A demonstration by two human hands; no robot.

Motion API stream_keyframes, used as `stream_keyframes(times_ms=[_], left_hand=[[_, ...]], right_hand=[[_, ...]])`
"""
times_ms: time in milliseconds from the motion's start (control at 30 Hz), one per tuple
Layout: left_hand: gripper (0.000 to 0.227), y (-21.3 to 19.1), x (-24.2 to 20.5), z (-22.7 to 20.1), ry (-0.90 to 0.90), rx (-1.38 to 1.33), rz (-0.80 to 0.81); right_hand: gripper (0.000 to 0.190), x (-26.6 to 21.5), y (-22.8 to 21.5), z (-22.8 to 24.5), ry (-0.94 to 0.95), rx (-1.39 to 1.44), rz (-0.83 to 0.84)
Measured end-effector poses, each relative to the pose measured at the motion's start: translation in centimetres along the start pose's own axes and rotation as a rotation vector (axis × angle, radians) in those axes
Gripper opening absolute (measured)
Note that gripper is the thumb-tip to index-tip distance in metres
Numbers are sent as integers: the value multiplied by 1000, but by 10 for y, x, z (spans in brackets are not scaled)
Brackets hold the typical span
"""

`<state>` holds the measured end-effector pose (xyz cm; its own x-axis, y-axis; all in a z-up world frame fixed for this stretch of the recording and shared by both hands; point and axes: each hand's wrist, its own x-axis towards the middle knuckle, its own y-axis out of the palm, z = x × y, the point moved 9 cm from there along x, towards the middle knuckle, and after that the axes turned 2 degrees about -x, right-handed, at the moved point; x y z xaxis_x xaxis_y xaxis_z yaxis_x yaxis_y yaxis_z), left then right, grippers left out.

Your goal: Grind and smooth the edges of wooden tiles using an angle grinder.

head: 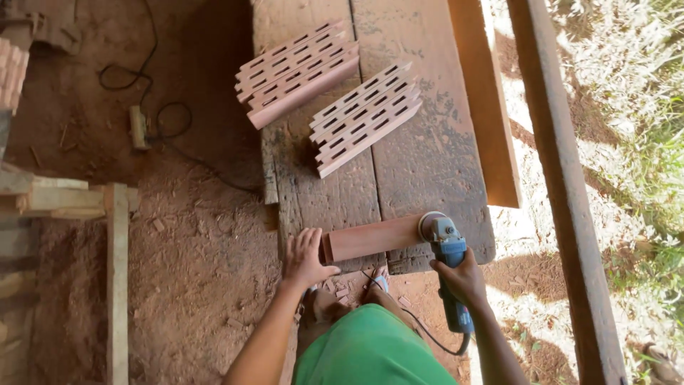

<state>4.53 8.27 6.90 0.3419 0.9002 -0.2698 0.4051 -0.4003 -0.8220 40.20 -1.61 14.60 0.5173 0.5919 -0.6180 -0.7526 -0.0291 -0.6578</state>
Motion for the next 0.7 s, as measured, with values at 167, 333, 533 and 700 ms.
stream_keyframes(times_ms=[167,333,533,700], left_hand=[[104,11,-13,18,-88,-68,58],[90,10,-12,15,-65,-70,-53],[92,23,-11,25,-44,-88,-135],[93,27,-11,27,-45,-104,-172]], right_hand=[[82,6,15,3,-29,-32,-2],[82,8,25,4,-37,-113,-10],[78,-7,45,23,-49,-131,-4],[75,-13,68,30,-49,-161,6]])
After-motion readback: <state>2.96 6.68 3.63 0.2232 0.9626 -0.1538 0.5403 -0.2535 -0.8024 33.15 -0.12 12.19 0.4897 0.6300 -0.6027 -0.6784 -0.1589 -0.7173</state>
